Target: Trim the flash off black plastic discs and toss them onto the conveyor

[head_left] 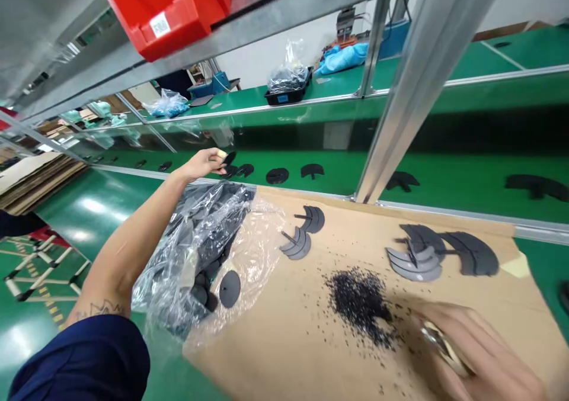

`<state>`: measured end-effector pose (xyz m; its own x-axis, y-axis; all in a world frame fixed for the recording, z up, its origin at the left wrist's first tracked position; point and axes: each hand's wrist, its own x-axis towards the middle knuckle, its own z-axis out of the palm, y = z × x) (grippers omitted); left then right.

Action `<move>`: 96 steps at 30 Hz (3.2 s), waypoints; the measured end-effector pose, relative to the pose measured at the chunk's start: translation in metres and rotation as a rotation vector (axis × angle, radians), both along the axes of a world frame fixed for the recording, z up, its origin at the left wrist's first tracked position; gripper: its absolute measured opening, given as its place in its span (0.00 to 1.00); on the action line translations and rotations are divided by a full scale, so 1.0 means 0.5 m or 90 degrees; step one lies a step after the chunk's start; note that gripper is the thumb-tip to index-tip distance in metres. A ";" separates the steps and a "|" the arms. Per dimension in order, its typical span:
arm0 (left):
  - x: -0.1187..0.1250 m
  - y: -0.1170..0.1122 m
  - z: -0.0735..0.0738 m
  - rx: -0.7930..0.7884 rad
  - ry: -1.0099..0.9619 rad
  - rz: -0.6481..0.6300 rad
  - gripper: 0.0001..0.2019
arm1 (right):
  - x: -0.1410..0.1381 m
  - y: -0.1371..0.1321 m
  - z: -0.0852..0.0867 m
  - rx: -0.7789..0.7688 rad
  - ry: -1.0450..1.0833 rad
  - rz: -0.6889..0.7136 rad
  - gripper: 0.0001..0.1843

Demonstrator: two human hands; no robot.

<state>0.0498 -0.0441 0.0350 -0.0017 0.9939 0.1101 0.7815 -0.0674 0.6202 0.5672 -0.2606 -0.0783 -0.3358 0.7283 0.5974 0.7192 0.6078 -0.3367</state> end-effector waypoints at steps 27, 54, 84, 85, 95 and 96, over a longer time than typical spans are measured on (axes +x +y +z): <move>0.184 -0.556 -0.127 -0.080 0.350 -0.112 0.07 | -0.074 -0.074 0.049 -0.453 0.406 0.029 0.21; 0.539 -0.460 -0.206 0.198 -0.398 -0.227 0.15 | -0.061 -0.080 0.046 -0.585 0.623 -0.026 0.25; 0.564 -0.480 -0.216 0.131 -0.381 -0.239 0.12 | -0.075 -0.101 0.033 -0.383 0.391 -0.028 0.15; 0.562 -0.481 -0.213 0.148 -0.353 -0.246 0.11 | -0.073 -0.100 0.033 -0.347 0.367 -0.021 0.12; 0.564 -0.498 -0.204 0.259 -0.256 -0.304 0.17 | -0.067 -0.102 0.034 -0.229 0.274 0.055 0.06; 0.564 -0.498 -0.202 0.243 -0.278 -0.303 0.17 | -0.068 -0.103 0.035 -0.223 0.287 0.058 0.06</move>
